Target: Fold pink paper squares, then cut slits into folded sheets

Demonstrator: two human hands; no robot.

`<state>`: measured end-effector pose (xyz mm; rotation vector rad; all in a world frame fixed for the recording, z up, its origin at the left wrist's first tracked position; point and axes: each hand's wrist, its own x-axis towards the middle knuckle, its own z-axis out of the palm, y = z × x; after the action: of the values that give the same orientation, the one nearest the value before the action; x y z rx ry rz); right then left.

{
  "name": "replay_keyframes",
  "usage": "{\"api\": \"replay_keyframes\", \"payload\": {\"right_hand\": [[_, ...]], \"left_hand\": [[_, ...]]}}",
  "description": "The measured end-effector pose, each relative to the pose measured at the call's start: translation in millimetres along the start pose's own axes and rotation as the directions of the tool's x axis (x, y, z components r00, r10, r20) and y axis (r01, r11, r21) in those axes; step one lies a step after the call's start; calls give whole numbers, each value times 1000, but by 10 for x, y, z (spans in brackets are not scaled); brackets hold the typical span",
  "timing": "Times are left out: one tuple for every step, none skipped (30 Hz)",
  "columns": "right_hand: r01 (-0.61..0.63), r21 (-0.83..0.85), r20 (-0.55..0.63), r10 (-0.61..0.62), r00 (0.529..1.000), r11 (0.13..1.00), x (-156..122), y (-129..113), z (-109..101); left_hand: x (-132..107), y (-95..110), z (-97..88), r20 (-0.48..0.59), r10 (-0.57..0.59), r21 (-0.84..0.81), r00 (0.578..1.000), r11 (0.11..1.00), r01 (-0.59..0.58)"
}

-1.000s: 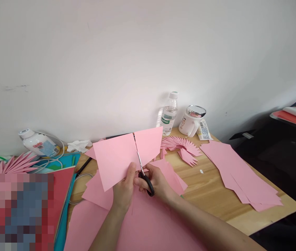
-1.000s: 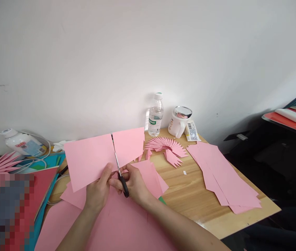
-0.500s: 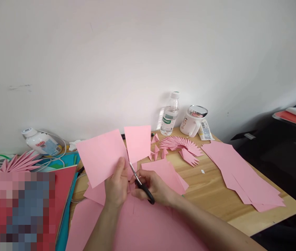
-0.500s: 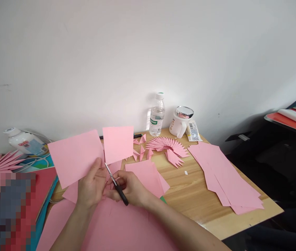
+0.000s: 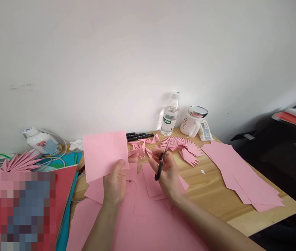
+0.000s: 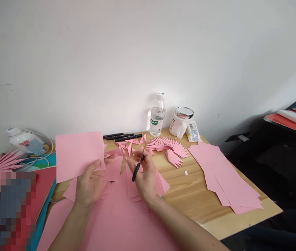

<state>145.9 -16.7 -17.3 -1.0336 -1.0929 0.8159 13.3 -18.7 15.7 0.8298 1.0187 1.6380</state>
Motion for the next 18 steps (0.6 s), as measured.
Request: {"api": "replay_keyframes", "payload": {"right_hand": [[31,-16,18,-30,999,999,-15,8,4],[61,-33,37,-60,998,998,-33,12,8],[86,-44,54,-83,995,995,-51,11,11],[95,-49,66,-91,994,994,-67,5,14],[89,-48,75,-85,994,995,-78,-5,15],[73,-42,79,-70,994,996,-85,-18,16],[52,-33,77,-49,996,998,-87,-33,16],[31,-22,67,-29,997,999,-84,-48,15],[5,-11,57,-5,998,1000,-78,-61,14],[-21,0,47,21,999,1000,-71,-71,12],[-51,12,41,51,998,999,-63,-76,10],[-89,22,42,88,995,996,-56,-76,8],[-130,30,51,129,990,991,-49,-71,6],[-170,35,65,168,984,985,-43,-62,3],[-203,33,78,200,977,979,-38,-50,1],[-222,28,79,219,972,975,-33,-39,-1],[-224,16,68,223,972,974,-27,-31,-3],[-206,0,43,206,978,978,-21,-26,-4]], "left_hand": [[-7,-3,-11,62,-22,19,998,1000,21],[-17,-5,-21,136,-46,43,990,998,40],[-28,-8,-30,206,-64,76,976,996,49],[-42,-11,-34,265,-78,107,961,993,51],[-56,-14,-34,315,-94,129,944,990,56],[-70,-17,-30,340,-109,135,934,989,66],[-81,-20,-21,343,-121,128,932,988,81],[-89,-20,-11,327,-129,108,936,989,98],[-91,-18,-2,297,-132,78,946,990,113],[-87,-11,6,257,-130,43,958,991,123],[-78,0,10,217,-125,8,968,992,126],[-65,15,10,181,-116,-26,977,992,123],[-49,33,6,152,-108,-53,982,992,118],[-33,52,1,129,-104,-75,986,991,114],[-19,68,-5,116,-104,-88,988,989,114],[-9,80,-10,113,-110,-92,987,988,121],[-4,84,-14,115,-122,-85,986,987,133],[-5,78,-15,122,-136,-70,983,987,145]]}}
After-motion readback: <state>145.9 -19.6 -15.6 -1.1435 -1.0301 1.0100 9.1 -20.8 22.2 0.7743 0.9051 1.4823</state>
